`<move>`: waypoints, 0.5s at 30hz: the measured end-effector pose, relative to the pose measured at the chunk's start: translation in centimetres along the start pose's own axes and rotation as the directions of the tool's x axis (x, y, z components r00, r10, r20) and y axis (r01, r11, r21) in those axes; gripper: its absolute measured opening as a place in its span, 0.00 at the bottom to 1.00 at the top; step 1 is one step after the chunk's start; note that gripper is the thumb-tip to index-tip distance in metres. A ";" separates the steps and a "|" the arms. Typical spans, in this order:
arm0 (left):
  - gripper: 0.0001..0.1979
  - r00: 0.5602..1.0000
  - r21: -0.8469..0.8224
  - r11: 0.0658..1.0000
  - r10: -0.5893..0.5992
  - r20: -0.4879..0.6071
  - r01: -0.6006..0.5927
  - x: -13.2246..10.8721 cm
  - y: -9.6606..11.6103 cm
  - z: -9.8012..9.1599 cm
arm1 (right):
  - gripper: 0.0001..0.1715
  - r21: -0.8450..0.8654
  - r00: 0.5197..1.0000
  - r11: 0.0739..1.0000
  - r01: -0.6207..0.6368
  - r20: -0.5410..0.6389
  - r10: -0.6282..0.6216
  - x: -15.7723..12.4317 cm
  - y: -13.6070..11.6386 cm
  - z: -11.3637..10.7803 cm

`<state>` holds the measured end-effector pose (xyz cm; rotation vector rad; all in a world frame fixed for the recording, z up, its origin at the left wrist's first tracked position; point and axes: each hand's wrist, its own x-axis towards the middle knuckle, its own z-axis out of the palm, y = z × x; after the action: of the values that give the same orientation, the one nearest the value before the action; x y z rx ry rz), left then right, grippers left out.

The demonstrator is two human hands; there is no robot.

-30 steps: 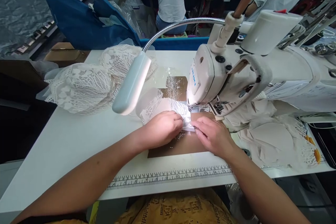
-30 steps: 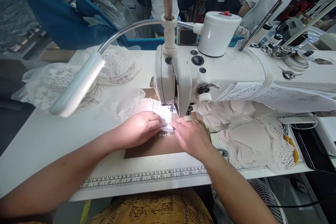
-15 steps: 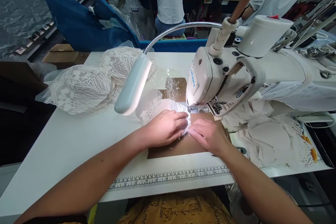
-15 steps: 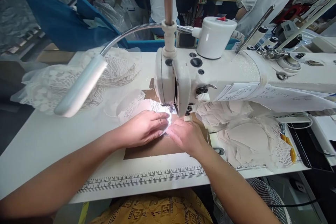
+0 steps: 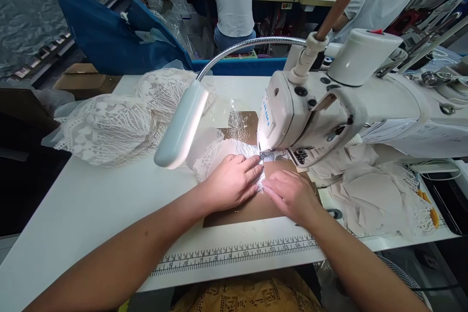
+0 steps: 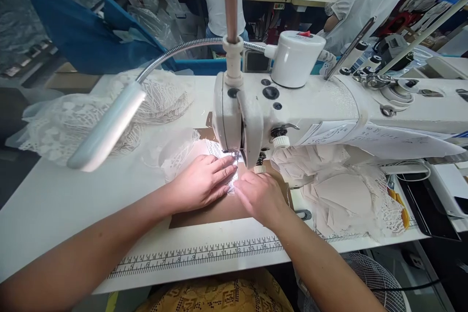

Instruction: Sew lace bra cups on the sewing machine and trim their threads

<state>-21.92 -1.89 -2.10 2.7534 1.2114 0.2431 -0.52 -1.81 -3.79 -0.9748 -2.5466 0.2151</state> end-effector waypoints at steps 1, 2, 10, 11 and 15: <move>0.23 1.000 0.008 1.000 0.001 -0.002 -0.001 0.1 -0.2 0.0 | 0.14 -0.014 1.000 1.000 -0.003 -0.004 0.003 0.1 0.0 0.0; 0.23 1.000 0.015 1.000 0.007 -0.006 -0.007 0.1 -0.4 0.0 | 0.14 -0.031 1.000 1.000 -0.005 -0.010 0.005 0.2 0.0 0.1; 0.17 0.995 0.020 0.996 0.086 -0.042 -0.086 0.1 -1.2 -0.1 | 0.13 -0.125 1.000 0.992 -0.009 0.012 0.011 0.2 0.1 -0.2; 0.17 0.995 0.020 0.995 0.094 -0.042 -0.094 0.0 -1.2 -0.1 | 0.13 -0.127 1.000 0.992 0.001 0.014 0.001 0.2 0.1 -0.3; 0.17 0.994 0.030 0.995 0.097 -0.043 -0.095 -0.2 -1.3 0.3 | 0.13 -0.132 0.999 0.991 0.013 0.031 -0.009 0.1 0.0 -0.4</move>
<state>-22.97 -1.20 -2.61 2.8482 1.1016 0.3000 -0.37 -1.72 -3.38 -1.0133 -2.6205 0.0583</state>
